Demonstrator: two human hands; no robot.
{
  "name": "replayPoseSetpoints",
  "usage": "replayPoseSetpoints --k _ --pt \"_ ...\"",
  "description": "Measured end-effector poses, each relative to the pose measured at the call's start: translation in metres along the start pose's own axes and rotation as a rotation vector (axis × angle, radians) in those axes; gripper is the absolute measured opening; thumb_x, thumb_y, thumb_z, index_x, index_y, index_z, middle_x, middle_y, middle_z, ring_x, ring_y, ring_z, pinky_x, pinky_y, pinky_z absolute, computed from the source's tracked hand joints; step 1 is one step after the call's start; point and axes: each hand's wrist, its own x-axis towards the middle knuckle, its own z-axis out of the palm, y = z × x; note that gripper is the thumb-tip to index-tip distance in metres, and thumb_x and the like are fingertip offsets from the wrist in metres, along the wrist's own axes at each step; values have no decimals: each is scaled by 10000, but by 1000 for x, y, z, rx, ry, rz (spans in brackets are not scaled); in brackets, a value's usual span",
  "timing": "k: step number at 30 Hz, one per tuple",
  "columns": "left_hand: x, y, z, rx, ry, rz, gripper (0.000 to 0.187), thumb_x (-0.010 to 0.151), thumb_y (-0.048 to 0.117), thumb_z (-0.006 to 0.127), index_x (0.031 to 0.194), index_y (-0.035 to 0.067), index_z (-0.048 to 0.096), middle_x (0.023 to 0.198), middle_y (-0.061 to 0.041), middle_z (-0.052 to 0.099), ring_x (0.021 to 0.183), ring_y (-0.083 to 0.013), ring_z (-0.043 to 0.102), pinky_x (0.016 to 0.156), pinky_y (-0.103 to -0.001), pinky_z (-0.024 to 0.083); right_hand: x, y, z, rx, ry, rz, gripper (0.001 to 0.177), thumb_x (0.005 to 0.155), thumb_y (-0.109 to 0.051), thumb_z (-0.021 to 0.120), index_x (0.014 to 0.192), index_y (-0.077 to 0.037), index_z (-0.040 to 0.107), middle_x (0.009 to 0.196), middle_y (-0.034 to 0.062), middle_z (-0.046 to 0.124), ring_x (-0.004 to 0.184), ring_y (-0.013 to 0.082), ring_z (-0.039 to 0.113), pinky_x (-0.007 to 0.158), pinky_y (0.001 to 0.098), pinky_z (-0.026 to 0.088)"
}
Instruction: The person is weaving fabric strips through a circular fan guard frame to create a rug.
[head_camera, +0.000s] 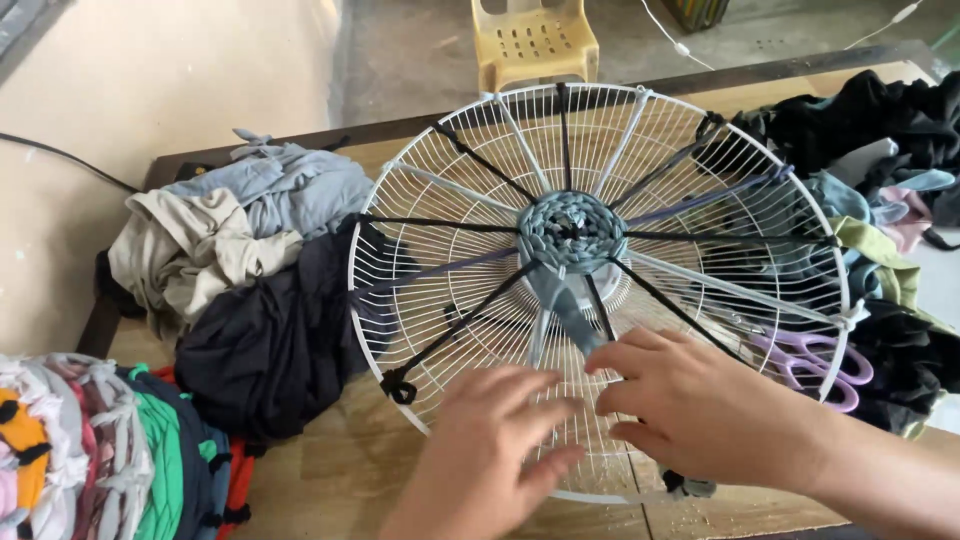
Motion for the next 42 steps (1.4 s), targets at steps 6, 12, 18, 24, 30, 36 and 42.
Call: replayPoseSetpoints --k 6,12,18,24,30,36,42 --pt "0 0 14 57 -79 -82 422 924 444 721 1127 76 759 1345 -197 647 1219 -376 591 1024 -519 407 -7 37 -7 16 -93 634 225 914 -270 685 993 -77 772 891 95 776 820 290 750 785 397 605" --pt "-1 2 15 2 -170 -84 436 964 463 635 1173 101 762 1279 -130 692 1256 -329 572 1044 -507 419 24 51 39 273 -375 745 613 895 -232 665 1476 -134 494 984 176 734 845 314 755 763 450 593" --pt "-3 3 22 -28 -222 -96 467 971 468 628 1202 77 736 1261 -140 676 1255 -333 540 1015 -490 434 17 98 106 1043 -390 892 809 886 -281 695 1591 -303 298 1123 80 810 977 198 767 629 453 511" --pt "10 8 -7 -81 -656 -292 380 1038 433 601 1093 82 735 1026 -118 723 951 -257 694 896 -403 550 13 77 61 379 -159 633 265 992 -260 587 1124 -42 661 931 149 717 885 328 690 796 447 529" --pt "-10 -32 -50 9 -294 -348 345 746 276 822 1035 90 788 952 -133 780 808 -270 737 764 -412 567 18 46 -25 220 -106 745 233 939 -282 607 1002 -64 663 714 120 667 675 318 657 620 442 508" --pt "30 -9 -46 56 -159 -245 241 884 213 738 1090 91 762 925 -73 785 805 -250 745 780 -398 563 30 34 -40 326 -226 900 261 919 -364 744 984 -111 739 577 104 608 497 175 459 494 377 387" --pt "117 -33 -5 -215 -6 -9 401 903 272 736 1163 -31 698 983 -166 734 830 -294 710 743 -382 546 11 47 -17 404 142 647 171 871 -198 754 975 -62 769 675 35 714 578 81 576 542 261 494"
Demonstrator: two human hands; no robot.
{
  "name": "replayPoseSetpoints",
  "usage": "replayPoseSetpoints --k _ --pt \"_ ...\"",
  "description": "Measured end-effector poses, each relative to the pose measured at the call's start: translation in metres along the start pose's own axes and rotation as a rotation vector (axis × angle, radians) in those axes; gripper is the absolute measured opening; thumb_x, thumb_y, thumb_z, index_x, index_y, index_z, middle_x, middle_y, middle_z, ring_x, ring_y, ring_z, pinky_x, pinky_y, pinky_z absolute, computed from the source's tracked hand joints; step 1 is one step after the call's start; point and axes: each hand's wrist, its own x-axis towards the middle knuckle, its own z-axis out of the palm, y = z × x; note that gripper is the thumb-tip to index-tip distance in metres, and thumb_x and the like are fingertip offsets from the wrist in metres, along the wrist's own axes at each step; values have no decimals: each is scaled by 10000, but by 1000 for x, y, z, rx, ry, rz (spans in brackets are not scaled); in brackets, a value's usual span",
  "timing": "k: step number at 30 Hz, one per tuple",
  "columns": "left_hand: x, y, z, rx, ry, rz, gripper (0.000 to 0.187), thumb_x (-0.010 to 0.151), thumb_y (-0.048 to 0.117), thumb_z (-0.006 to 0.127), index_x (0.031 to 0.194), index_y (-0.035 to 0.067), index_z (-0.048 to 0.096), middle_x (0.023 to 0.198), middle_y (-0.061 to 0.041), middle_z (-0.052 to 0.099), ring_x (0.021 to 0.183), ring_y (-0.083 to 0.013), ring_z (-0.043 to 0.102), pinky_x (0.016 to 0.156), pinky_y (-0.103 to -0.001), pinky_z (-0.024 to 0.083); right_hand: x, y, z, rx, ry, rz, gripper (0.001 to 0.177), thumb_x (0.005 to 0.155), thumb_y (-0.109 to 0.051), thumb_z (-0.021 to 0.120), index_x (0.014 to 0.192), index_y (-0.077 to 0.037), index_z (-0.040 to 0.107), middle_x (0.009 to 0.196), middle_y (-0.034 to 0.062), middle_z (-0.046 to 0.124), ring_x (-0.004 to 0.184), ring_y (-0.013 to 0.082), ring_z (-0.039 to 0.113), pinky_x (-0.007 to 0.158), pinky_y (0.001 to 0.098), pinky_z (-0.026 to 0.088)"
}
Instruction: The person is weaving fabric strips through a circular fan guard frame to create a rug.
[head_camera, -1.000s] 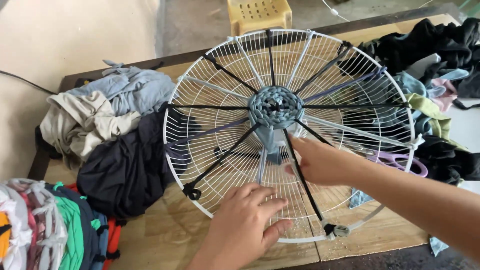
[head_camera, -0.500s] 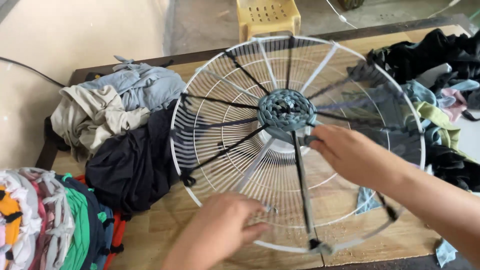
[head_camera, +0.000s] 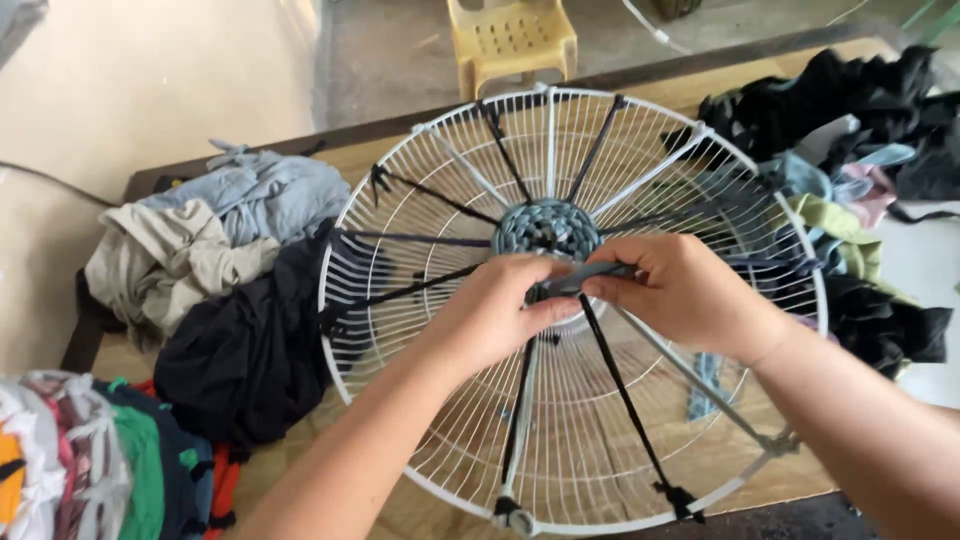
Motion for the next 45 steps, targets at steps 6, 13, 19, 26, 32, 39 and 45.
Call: replayPoseSetpoints --k 6,13,19,26,32,39,45 --pt "27 -32 36 -232 -207 -298 288 955 315 724 999 34 770 792 -69 745 679 -176 672 640 -322 533 12 24 -6 142 146 52 193 916 -68 721 1101 -48 772 850 18 774 722 81 672 604 241 539" --pt "-3 -49 59 -676 121 -289 273 1003 239 655 1188 64 755 938 25 777 776 -30 676 678 -241 558 52 41 -5 377 112 -134 179 971 -54 647 1133 3 697 983 6 749 901 40 697 767 203 583" --pt "-18 -50 57 -653 405 -423 233 978 200 723 1137 43 790 863 -3 769 705 -34 646 622 -225 548 34 20 -9 130 25 109 215 995 -152 702 1156 -24 767 785 55 755 608 109 556 490 289 431" --pt "-20 -21 55 -502 326 -347 110 887 124 799 945 42 754 794 6 749 690 -44 653 591 -225 533 5 7 12 120 49 -92 230 857 -160 766 1032 -13 740 767 20 753 647 44 671 536 223 545" --pt "-27 -26 57 -561 428 -167 107 922 83 791 971 24 716 895 -22 743 781 -62 683 657 -219 560 8 28 16 372 -11 99 160 912 -136 728 1013 -20 771 752 -1 709 652 23 531 518 225 434" --pt "-23 -8 49 -414 503 -152 80 943 68 756 987 13 719 891 -28 753 778 -65 718 662 -214 590 6 28 18 400 -102 46 170 931 -180 732 880 -18 733 672 -37 594 601 34 447 481 234 377" --pt "-21 -17 55 -518 453 -206 110 948 81 736 1039 19 748 892 -20 774 764 -57 719 676 -210 606 7 19 12 310 -12 27 131 895 -156 741 882 -27 718 673 -29 604 596 40 463 479 238 389"
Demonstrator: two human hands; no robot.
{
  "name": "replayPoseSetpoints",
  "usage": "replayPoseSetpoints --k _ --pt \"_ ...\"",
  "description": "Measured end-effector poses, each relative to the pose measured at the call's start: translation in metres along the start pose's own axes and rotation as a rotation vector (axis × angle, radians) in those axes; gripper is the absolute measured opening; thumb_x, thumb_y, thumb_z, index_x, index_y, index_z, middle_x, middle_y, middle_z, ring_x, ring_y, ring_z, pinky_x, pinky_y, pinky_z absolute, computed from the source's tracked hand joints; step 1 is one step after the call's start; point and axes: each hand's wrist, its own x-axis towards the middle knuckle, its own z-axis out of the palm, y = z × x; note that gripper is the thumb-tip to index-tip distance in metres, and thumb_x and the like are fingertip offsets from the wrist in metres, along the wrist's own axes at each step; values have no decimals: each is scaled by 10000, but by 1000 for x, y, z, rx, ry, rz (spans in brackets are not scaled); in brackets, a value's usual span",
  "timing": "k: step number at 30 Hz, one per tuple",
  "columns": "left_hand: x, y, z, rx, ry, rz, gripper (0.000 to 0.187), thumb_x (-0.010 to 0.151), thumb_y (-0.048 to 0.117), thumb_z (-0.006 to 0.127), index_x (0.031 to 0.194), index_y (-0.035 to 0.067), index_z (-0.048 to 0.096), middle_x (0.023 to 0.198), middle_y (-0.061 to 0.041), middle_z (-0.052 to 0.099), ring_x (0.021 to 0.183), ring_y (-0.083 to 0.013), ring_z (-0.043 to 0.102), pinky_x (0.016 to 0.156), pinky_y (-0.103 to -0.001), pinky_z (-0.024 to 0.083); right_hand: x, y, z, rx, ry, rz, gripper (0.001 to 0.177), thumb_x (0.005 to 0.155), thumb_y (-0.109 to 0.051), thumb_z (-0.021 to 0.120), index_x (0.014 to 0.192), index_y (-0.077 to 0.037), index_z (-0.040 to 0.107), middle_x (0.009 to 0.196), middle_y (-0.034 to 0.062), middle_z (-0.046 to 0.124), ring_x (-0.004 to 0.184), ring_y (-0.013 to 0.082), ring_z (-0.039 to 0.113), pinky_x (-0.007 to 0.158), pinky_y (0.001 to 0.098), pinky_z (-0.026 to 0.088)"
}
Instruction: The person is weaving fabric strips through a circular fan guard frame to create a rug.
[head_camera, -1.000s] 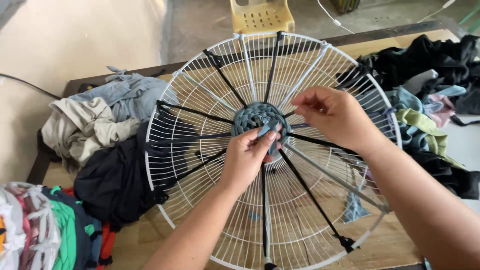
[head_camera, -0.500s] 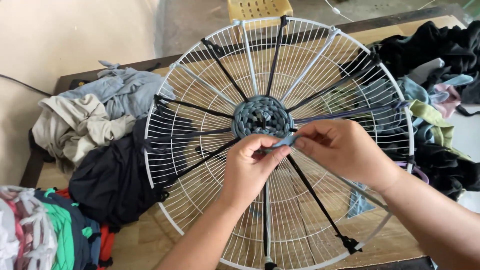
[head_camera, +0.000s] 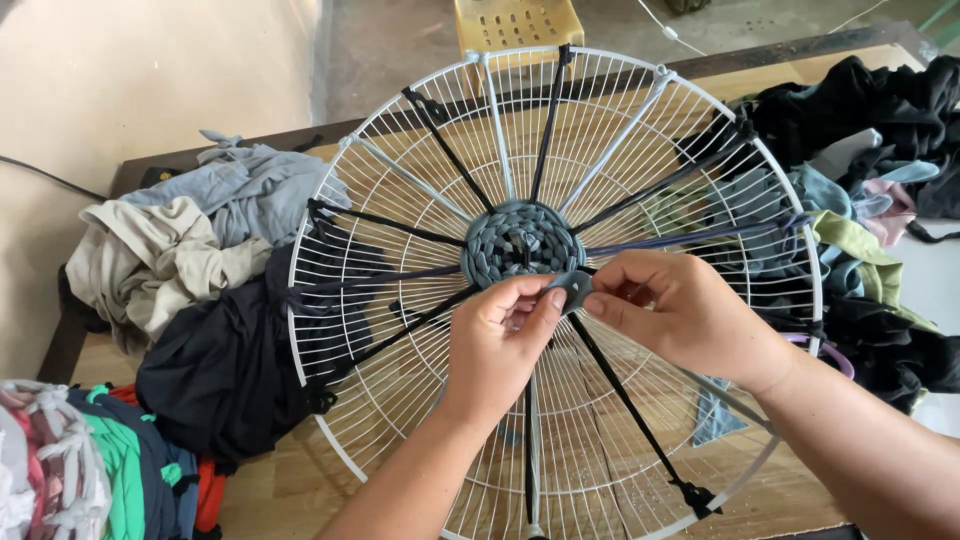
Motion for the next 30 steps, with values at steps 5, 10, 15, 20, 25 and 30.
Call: replayPoseSetpoints --k 5,10,15,20,25,30 --pt "1 4 -3 21 -65 -41 114 971 123 716 1018 21 735 829 -7 736 700 -51 652 627 -216 549 0 -2 -3 -155 113 -44 139 861 -133 763 890 -8 709 715 11 670 619 55 586 526 247 491" --pt "0 3 -7 59 -147 -8 152 1036 172 638 1022 21 655 807 11 674 721 -55 619 656 -223 531 -2 -4 -8 -204 113 -98 116 870 -91 751 915 7 709 757 63 690 629 104 609 557 272 513" --pt "2 -2 -16 107 -133 -5 165 1053 186 600 1085 24 606 865 -18 650 739 -82 587 650 -249 506 -26 -25 -32 -617 303 -406 225 868 -128 749 1076 -44 732 1010 102 724 973 312 689 859 392 534" --pt "14 -5 -18 248 -182 -13 168 1020 190 631 1069 30 634 813 -35 686 705 -99 627 648 -261 528 -63 29 -55 -721 471 -198 207 889 -103 730 1094 -72 733 1159 121 683 1113 344 633 981 445 486" --pt "41 -8 -3 314 -211 -24 165 1001 192 659 1045 32 653 798 -63 706 705 -136 646 650 -291 533 -75 87 -42 -307 590 257 239 995 -83 611 1210 -131 705 1410 53 575 1066 203 661 646 391 505" --pt "71 -13 6 685 -200 7 185 978 241 671 1058 74 663 894 -134 742 795 -298 719 684 -413 545 -72 99 -51 38 555 -252 389 1033 87 469 1406 -22 451 1483 123 466 1432 180 409 1177 306 315"
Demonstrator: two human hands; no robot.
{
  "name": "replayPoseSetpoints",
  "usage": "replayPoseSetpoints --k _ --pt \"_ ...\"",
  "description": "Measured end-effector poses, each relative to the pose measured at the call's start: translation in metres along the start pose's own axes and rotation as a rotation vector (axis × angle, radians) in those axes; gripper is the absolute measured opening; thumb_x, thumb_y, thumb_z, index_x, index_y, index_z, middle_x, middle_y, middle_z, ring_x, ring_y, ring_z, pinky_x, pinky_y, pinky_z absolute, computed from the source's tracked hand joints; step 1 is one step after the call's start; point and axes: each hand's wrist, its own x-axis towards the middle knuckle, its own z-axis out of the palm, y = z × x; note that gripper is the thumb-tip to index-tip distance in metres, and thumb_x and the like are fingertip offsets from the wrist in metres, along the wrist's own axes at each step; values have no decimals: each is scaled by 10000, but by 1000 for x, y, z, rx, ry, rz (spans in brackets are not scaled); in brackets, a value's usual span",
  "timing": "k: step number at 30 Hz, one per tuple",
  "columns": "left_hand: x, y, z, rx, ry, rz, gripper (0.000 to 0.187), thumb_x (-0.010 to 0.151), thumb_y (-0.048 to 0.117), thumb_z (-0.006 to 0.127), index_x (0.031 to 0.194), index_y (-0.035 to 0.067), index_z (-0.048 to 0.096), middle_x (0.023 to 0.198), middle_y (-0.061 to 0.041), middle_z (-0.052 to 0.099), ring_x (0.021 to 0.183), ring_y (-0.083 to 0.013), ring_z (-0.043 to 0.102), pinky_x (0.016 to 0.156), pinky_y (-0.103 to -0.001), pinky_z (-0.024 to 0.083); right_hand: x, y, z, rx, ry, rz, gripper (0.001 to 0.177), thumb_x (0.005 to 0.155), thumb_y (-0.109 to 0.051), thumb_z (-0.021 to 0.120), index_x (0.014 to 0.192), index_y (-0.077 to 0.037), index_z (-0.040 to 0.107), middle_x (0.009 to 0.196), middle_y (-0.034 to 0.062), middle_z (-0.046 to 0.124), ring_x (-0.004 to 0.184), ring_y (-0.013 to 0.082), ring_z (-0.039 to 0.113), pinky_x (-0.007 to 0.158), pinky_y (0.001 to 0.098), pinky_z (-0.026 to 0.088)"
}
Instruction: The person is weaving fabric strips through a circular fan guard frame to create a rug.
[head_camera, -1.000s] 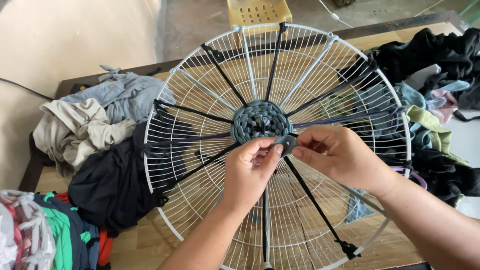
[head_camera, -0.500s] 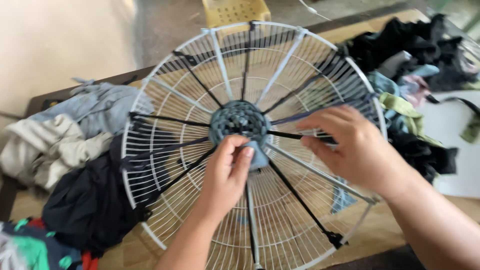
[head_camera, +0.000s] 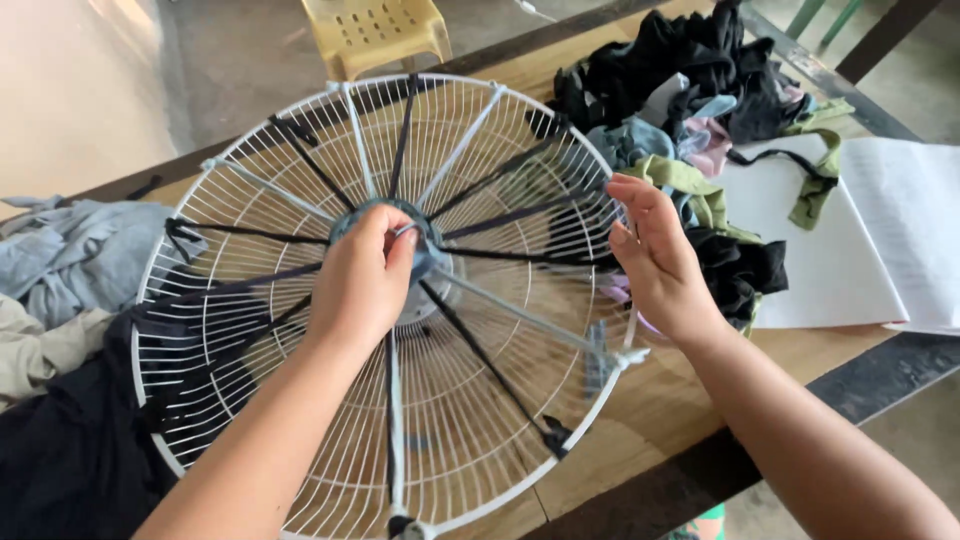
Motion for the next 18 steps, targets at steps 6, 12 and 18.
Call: replayPoseSetpoints --k 6,12,18 --pt "10 -11 4 201 -72 -98 237 927 313 695 1064 121 670 941 -123 751 884 -347 715 718 -472 544 23 24 -68 -324 94 284 268 1030 40 519 1248 -16 665 1127 65 676 1093 141 610 938 264 490" --pt "20 2 -4 175 -60 -104 301 895 288 723 1149 147 647 985 -63 728 871 -262 705 718 -418 557 68 60 -98 -307 219 359 254 1034 -78 627 1276 -61 701 1048 34 748 858 90 639 767 255 534" --pt "26 40 -30 52 78 143 285 912 210 746 1155 101 644 1053 -55 703 858 -195 678 757 -346 571 114 98 -99 -676 -13 433 195 985 -168 762 1133 -41 762 898 67 736 752 131 661 665 291 524"
